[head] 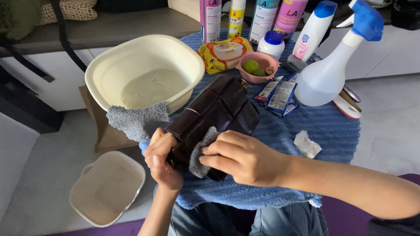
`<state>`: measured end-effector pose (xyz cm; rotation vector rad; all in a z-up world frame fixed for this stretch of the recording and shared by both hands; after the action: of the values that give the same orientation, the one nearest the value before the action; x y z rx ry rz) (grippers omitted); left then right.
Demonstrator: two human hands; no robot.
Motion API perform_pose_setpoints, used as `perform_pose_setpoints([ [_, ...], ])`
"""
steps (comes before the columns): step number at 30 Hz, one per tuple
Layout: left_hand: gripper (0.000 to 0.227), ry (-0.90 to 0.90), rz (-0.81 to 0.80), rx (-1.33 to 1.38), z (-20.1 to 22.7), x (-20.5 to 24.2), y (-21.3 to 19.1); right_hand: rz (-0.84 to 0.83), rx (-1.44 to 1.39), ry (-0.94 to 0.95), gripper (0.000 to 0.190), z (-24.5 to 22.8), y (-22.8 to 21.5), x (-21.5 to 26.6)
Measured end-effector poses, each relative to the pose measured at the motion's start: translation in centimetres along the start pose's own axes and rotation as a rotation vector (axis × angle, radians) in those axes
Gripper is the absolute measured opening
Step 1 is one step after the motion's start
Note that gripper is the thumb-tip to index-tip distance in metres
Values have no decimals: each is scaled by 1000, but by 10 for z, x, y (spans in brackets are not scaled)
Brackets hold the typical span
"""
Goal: Polishing and cleaning a leather bag using a cloth and a toothbrush with cleaning solution.
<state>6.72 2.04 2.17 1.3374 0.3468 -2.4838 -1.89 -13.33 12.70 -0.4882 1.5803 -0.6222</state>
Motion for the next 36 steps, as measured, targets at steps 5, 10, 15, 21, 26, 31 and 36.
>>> perform_pose_setpoints([
  [5, 68, 17, -7, -26, 5, -2, 1, -9, -161, 131, 36, 9, -16, -12],
  [10, 64, 16, 24, 7, 5, -1, 0, 71, 36, -48, 26, 3, -13, -17],
  [15, 62, 22, 29, 1, -3, 3, -1, 79, 116, -127, 22, 0, 2, -18],
  [21, 63, 18, 30, -1, 1, 0, -1, 105, 146, -158, 23, 1, 9, -9],
  [26, 62, 11, 27, 12, 2, 0, -1, 121, 139, -145, 24, 2, 7, -9],
  [31, 60, -93, -85, -42, 43, -22, 2, -65, 258, -143, 28, -1, -3, -16],
  [36, 64, -96, -99, -37, 42, -23, 2, -118, 262, -136, 28, 4, 17, -6],
])
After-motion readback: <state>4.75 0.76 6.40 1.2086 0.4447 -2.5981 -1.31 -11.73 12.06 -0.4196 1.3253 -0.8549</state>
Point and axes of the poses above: each hand's wrist, its own x-axis away from the middle knuckle, its own y-axis out of the palm, z = x × y, the point moved 8 cm from there along -x, towards the middle knuckle, and after that the axes turned 14 degrees about -x, right-handed, at the moved point
